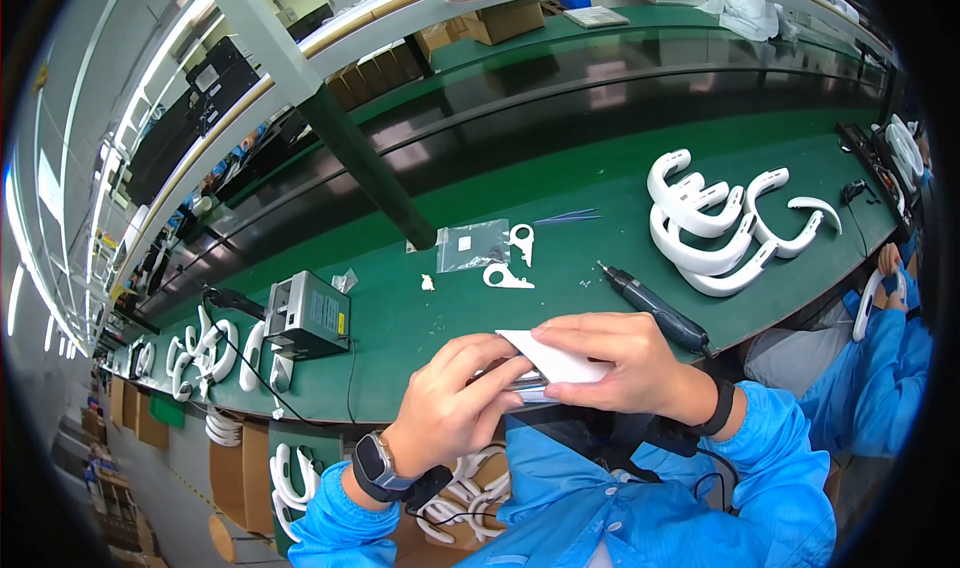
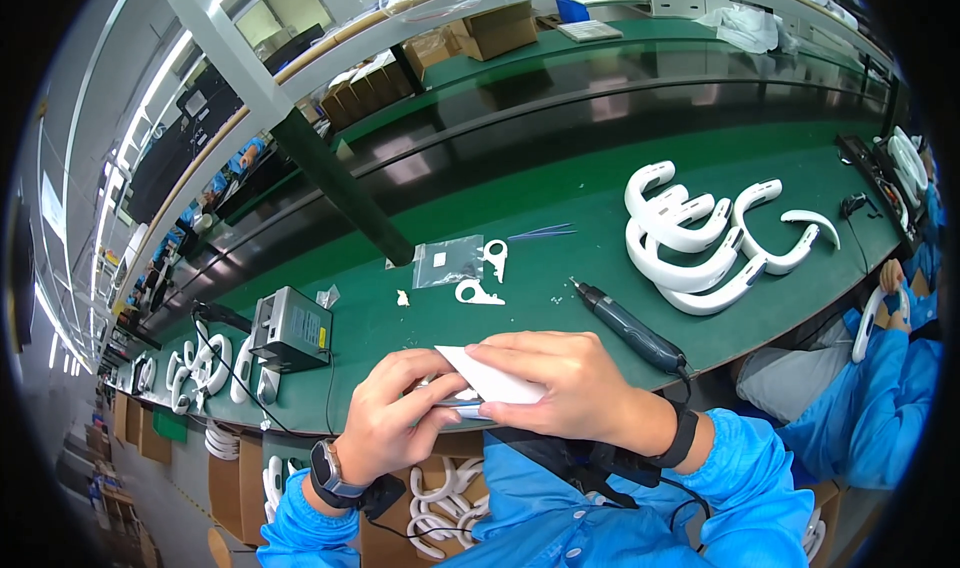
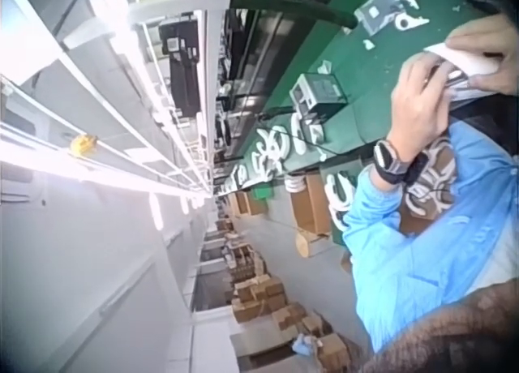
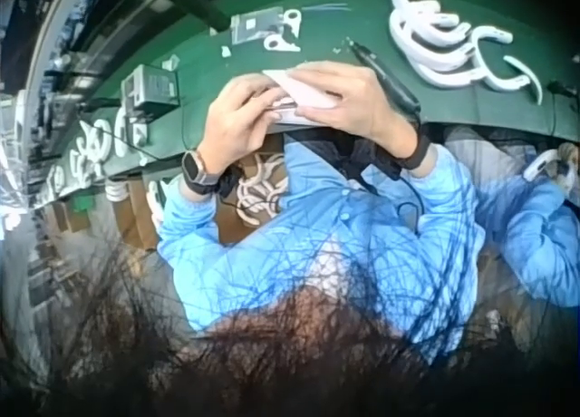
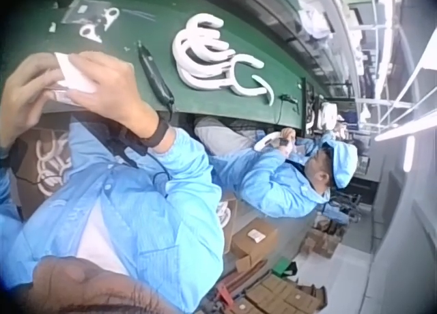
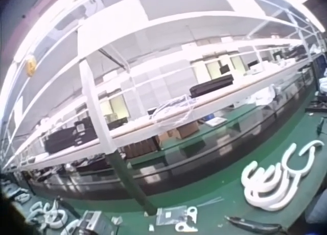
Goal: Assembling the plastic housing and internal circuit components of wearable neck massagers on a factory production line.
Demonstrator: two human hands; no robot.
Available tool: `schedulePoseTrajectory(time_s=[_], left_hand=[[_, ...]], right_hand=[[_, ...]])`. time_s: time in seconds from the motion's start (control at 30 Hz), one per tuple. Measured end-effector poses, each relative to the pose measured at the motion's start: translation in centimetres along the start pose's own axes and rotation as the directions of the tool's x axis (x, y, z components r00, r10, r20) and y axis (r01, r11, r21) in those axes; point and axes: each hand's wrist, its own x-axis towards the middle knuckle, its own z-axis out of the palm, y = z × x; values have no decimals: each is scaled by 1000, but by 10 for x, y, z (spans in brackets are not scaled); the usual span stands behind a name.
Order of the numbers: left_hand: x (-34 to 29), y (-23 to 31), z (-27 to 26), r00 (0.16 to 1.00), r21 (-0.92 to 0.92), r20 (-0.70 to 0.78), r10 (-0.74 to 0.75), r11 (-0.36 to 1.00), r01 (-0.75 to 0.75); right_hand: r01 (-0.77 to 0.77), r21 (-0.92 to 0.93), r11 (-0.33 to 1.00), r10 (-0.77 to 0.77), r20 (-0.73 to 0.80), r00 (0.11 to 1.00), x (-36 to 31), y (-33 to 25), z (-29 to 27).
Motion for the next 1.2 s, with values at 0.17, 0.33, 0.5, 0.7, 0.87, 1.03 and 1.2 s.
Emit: schedulePoseTrajectory(time_s=[0.17, 0.33, 0.5, 0.7, 0.87, 1.03, 1.2], left_hand=[[0, -5, 1, 999, -36, -25, -24, 999, 23], [-11, -9, 38, 825, -88, -538, -175, 985, 151], [3, 5, 76, 616, -987, -157, -771, 113, -111], [48, -12, 44, 546, -935, -77, -834, -130, -331], [64, -25, 44, 437, -887, -32, -899, -176, -427], [57, -26, 50, 655, -882, -42, -754, -280, -378], [53, -24, 51, 729, -882, -96, -678, -281, -377]], right_hand=[[-96, 32, 995, 97, -26, 995, 2, 0, 3], [-303, 147, 941, 303, 26, 953, 16, -8, 2], [-314, 470, 825, 343, 25, 939, 9, 2, 36], [-526, 622, 580, 379, 365, 850, -30, 31, 43], [-513, 559, 652, 563, 95, 821, -17, 10, 61], [-517, 660, 545, 558, 174, 811, -23, 4, 58], [-471, 814, 339, 451, 299, 841, -35, 21, 56]])
